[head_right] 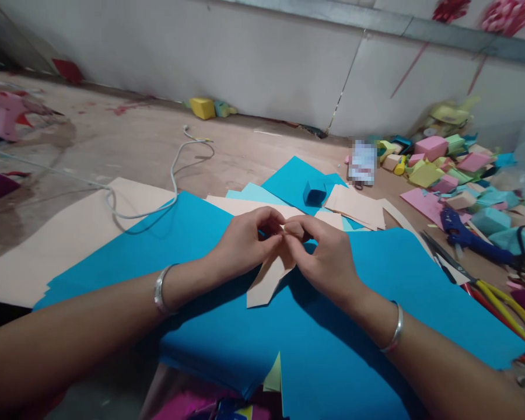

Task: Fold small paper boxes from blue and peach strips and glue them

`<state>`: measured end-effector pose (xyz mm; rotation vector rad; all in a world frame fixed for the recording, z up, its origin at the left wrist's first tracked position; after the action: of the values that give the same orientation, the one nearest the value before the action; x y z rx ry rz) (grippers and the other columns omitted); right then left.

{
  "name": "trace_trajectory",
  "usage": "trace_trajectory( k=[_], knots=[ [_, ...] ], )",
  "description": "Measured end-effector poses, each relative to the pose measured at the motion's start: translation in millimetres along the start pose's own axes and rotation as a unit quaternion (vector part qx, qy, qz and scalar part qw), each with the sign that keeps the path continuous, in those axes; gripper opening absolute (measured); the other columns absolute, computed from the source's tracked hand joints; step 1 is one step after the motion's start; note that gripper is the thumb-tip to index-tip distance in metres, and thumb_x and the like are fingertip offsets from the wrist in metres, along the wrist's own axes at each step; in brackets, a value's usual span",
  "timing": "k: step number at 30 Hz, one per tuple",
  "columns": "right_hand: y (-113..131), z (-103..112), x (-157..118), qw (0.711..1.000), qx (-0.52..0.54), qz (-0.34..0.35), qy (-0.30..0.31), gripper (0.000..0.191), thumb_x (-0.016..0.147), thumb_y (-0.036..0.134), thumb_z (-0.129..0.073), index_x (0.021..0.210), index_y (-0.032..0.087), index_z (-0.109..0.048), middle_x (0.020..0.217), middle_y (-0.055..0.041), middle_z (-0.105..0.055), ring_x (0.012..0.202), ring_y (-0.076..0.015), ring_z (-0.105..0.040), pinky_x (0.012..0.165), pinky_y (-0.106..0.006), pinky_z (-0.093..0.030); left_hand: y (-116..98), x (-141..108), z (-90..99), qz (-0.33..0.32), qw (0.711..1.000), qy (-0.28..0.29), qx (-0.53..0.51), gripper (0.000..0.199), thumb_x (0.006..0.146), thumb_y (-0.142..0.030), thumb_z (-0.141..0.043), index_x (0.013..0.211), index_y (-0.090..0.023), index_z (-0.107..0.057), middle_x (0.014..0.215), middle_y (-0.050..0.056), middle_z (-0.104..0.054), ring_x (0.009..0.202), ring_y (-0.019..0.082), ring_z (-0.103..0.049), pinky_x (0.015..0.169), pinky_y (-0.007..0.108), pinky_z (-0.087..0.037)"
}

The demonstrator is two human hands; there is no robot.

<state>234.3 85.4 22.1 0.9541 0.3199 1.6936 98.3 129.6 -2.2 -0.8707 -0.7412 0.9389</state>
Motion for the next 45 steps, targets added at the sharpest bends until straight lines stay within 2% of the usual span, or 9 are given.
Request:
trace_trajectory(
  k=[4,12,19,23,27,31,35,41,45],
  knots=[
    [-1.1,1.6,-1.3,0.999,-0.044,-0.018,-0.018,0.020,0.080,0.019,-0.063,0.098,0.021,-0.072,0.087,-0.0036,-0.076,0.068,-0.0183,-0.069,0.063,-0.031,-0.053,-4.1,-3.3,-1.2,-0.023,0.999,-0.002,0.035,0.026,0.080,-0.011,-0.065,0.104,-0.019,-0.062,0.077,-0.001,-0.071,0.073,0.016,-0.068,0.067,0.026,-0.050],
    [6.6,4.4,-2.8,0.999,-0.005,0.008,-0.044,0.021,0.078,0.016,-0.062,0.094,0.023,-0.074,0.086,-0.0017,-0.077,0.077,-0.0196,-0.074,0.072,-0.032,-0.059,-5.1,-3.9,-4.7,-0.038,0.998,0.020,-0.041,0.037,0.076,-0.004,-0.059,0.109,-0.018,-0.058,0.084,0.000,-0.074,0.082,0.016,-0.071,0.072,0.026,-0.052],
    [10.0,0.3,-2.7,0.996,-0.057,0.072,-0.020,0.023,0.087,0.022,-0.062,0.107,0.022,-0.073,0.103,-0.0052,-0.078,0.086,-0.0211,-0.075,0.073,-0.033,-0.060,-3.7,-4.4,-2.4,-0.016,0.999,-0.004,0.032,0.041,0.073,-0.005,-0.058,0.111,-0.020,-0.061,0.079,-0.002,-0.072,0.075,0.017,-0.069,0.068,0.028,-0.050],
    [12.9,0.6,-2.9,0.994,-0.058,0.087,-0.026,0.024,0.089,0.018,-0.056,0.105,0.023,-0.074,0.098,-0.0039,-0.079,0.083,-0.0200,-0.075,0.073,-0.032,-0.058,-7.4,-6.0,-3.4,-0.019,0.999,0.005,0.046,0.040,0.073,-0.006,-0.058,0.111,-0.021,-0.062,0.079,-0.001,-0.072,0.075,0.018,-0.069,0.068,0.029,-0.049],
    [7.0,-1.1,-1.4,0.996,-0.082,0.029,-0.015,0.039,0.085,0.024,-0.062,0.124,0.019,-0.065,0.099,-0.0076,-0.077,0.082,-0.0226,-0.073,0.072,-0.035,-0.057,-5.1,-5.6,1.5,-0.002,0.998,-0.014,0.059,0.037,0.076,-0.010,-0.060,0.113,-0.019,-0.060,0.079,0.001,-0.073,0.075,0.019,-0.069,0.068,0.030,-0.049],
    [-1.5,-3.5,-0.2,0.997,-0.075,-0.027,0.003,0.042,0.080,0.022,-0.062,0.122,0.017,-0.063,0.098,-0.0086,-0.077,0.079,-0.0226,-0.072,0.069,-0.035,-0.056,-4.8,-5.3,2.0,-0.017,0.999,-0.016,0.043,0.038,0.077,-0.008,-0.059,0.113,-0.018,-0.060,0.080,0.000,-0.072,0.075,0.018,-0.068,0.070,0.029,-0.050],
    [-2.7,-1.6,1.2,0.998,-0.053,-0.032,0.011,0.039,0.080,0.020,-0.061,0.120,0.018,-0.064,0.092,-0.0062,-0.077,0.080,-0.0222,-0.072,0.072,-0.035,-0.056,-4.2,-1.4,-0.4,0.001,0.997,0.006,-0.074,0.025,0.081,-0.017,-0.061,0.106,-0.016,-0.063,0.085,0.003,-0.070,0.079,0.017,-0.066,0.072,0.029,-0.051],
    [-1.7,7.9,1.5,1.000,0.016,-0.015,-0.022,0.044,0.080,0.015,-0.062,0.123,0.021,-0.061,0.089,-0.0025,-0.076,0.089,-0.0214,-0.071,0.083,-0.038,-0.057,11.6,2.2,-4.0,0.207,0.919,0.039,-0.333,0.013,0.083,-0.009,-0.055,0.085,-0.012,-0.068,0.080,0.006,-0.069,0.068,0.011,-0.063,0.066,0.025,-0.051],
    [-8.0,13.3,-0.1,0.997,0.016,-0.042,-0.056,0.049,0.080,0.019,-0.065,0.129,0.021,-0.059,0.095,-0.0049,-0.076,0.083,-0.0223,-0.071,0.076,-0.039,-0.057,12.3,-1.1,-11.8,0.250,0.862,0.109,-0.427,0.009,0.079,-0.011,-0.065,0.082,-0.009,-0.074,0.082,0.009,-0.071,0.072,0.012,-0.065,0.069,0.025,-0.052]
  ],
)
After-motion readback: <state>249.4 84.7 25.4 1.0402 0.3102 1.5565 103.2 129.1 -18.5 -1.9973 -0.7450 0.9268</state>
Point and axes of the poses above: each hand's wrist, its own x-axis towards the middle knuckle, its own z-axis out of the back of the hand, y = z × x, the point moved 6 cm from there along x, towards the middle knuckle
